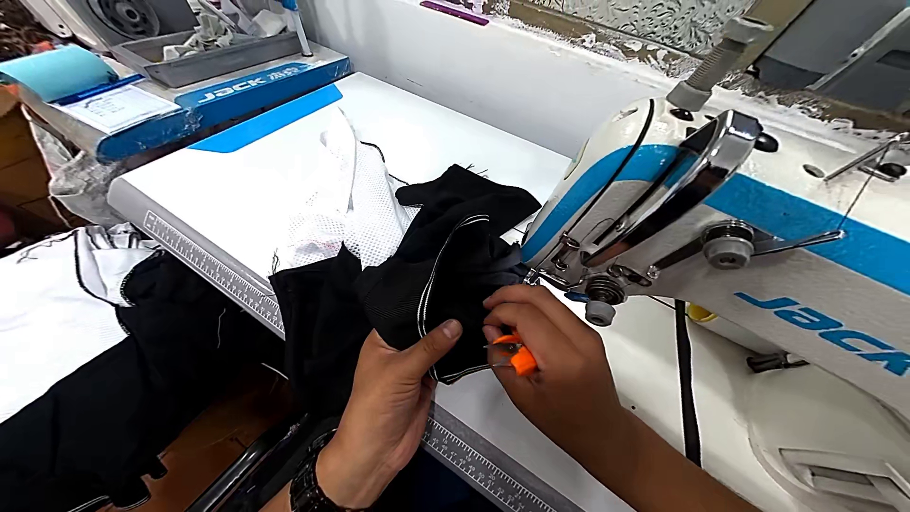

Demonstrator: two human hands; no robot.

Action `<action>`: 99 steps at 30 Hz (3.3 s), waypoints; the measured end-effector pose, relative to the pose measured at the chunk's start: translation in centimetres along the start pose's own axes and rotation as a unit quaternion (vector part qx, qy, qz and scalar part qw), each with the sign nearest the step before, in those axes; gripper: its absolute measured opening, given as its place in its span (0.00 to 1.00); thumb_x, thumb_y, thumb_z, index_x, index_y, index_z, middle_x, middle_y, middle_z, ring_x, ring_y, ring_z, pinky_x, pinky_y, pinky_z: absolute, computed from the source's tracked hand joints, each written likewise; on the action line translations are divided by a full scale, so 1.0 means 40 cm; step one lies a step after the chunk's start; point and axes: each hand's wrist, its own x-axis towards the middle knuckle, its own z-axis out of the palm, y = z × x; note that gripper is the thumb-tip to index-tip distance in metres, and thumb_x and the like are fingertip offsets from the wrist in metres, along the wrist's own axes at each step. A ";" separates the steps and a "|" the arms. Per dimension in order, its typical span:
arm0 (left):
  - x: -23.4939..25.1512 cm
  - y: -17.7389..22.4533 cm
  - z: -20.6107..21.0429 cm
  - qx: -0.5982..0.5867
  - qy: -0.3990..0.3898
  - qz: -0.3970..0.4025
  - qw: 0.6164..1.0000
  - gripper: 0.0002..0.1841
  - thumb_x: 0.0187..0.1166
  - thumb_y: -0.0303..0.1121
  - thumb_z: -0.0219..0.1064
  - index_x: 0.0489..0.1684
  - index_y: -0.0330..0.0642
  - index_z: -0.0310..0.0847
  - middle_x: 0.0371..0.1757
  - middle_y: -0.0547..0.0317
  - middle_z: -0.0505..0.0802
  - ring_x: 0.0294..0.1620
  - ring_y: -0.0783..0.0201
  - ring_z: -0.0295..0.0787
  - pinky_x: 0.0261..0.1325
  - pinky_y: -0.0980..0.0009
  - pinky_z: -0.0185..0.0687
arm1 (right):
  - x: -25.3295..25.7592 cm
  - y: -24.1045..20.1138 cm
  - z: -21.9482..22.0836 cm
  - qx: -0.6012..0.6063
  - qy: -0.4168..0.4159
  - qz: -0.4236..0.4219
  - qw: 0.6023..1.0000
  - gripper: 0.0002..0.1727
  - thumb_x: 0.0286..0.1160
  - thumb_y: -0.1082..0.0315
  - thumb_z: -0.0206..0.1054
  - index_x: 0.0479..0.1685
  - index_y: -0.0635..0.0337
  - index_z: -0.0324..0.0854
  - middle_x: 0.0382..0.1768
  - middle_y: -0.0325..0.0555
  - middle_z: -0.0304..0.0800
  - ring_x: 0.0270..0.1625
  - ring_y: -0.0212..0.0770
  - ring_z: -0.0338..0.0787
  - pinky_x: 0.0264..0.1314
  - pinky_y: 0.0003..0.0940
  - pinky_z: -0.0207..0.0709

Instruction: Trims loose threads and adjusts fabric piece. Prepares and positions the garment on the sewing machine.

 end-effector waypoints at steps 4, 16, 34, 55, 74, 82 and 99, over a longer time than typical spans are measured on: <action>-0.004 -0.004 0.001 0.015 -0.004 0.013 1.000 0.19 0.69 0.22 0.77 0.59 0.38 0.84 0.50 0.41 0.94 0.48 0.54 0.96 0.54 0.55 0.94 | -0.005 -0.016 -0.004 0.021 -0.001 0.008 1.000 0.04 0.73 0.70 0.65 0.38 0.58 0.86 0.54 0.41 0.88 0.46 0.29 0.87 0.40 0.22 0.83; 0.008 0.021 -0.010 0.085 -0.007 0.005 0.996 0.13 0.79 0.21 0.67 0.60 0.38 0.83 0.50 0.42 0.94 0.48 0.54 0.95 0.54 0.56 0.94 | -0.021 0.049 -0.037 0.084 -0.138 -0.095 0.982 0.07 0.82 0.67 0.56 0.43 0.55 0.79 0.44 0.39 0.86 0.34 0.27 0.85 0.29 0.22 0.79; 0.006 0.063 -0.035 0.004 0.037 -0.029 0.999 0.11 0.83 0.22 0.59 0.59 0.35 0.79 0.48 0.40 0.93 0.45 0.52 0.96 0.49 0.54 0.95 | -0.044 0.039 -0.014 -0.017 -0.081 -0.059 0.995 0.08 0.81 0.65 0.62 0.48 0.52 0.86 0.48 0.39 0.91 0.41 0.30 0.91 0.34 0.24 0.85; -0.056 0.028 -0.023 0.082 -0.013 0.007 0.997 0.11 0.76 0.24 0.70 0.53 0.36 0.86 0.48 0.42 0.95 0.47 0.56 0.96 0.53 0.60 0.94 | -0.017 -0.016 -0.001 0.005 -0.037 -0.062 0.997 0.04 0.73 0.71 0.69 0.40 0.55 0.89 0.48 0.41 0.88 0.45 0.32 0.89 0.39 0.25 0.85; -0.038 0.028 -0.019 0.026 -0.006 -0.025 0.999 0.18 0.67 0.15 0.73 0.56 0.34 0.83 0.47 0.37 0.94 0.43 0.53 0.96 0.49 0.57 0.94 | -0.068 -0.003 0.001 0.005 -0.071 -0.139 0.988 0.06 0.84 0.69 0.62 0.44 0.52 0.85 0.46 0.39 0.92 0.43 0.34 0.89 0.36 0.25 0.81; -0.030 0.023 -0.015 0.008 0.019 -0.006 1.000 0.20 0.62 0.08 0.68 0.53 0.32 0.81 0.46 0.38 0.93 0.45 0.54 0.96 0.49 0.57 0.94 | -0.043 0.046 0.004 0.021 -0.016 -0.037 0.999 0.11 0.72 0.71 0.72 0.52 0.55 0.89 0.53 0.42 0.89 0.51 0.32 0.90 0.47 0.27 0.88; -0.045 -0.008 0.009 0.059 0.040 0.017 0.997 0.16 0.75 0.17 0.69 0.60 0.34 0.81 0.50 0.39 0.94 0.47 0.52 0.96 0.51 0.55 0.95 | -0.035 0.037 -0.009 -0.001 -0.013 -0.036 0.999 0.10 0.69 0.75 0.64 0.45 0.56 0.88 0.49 0.42 0.88 0.44 0.33 0.89 0.37 0.28 0.85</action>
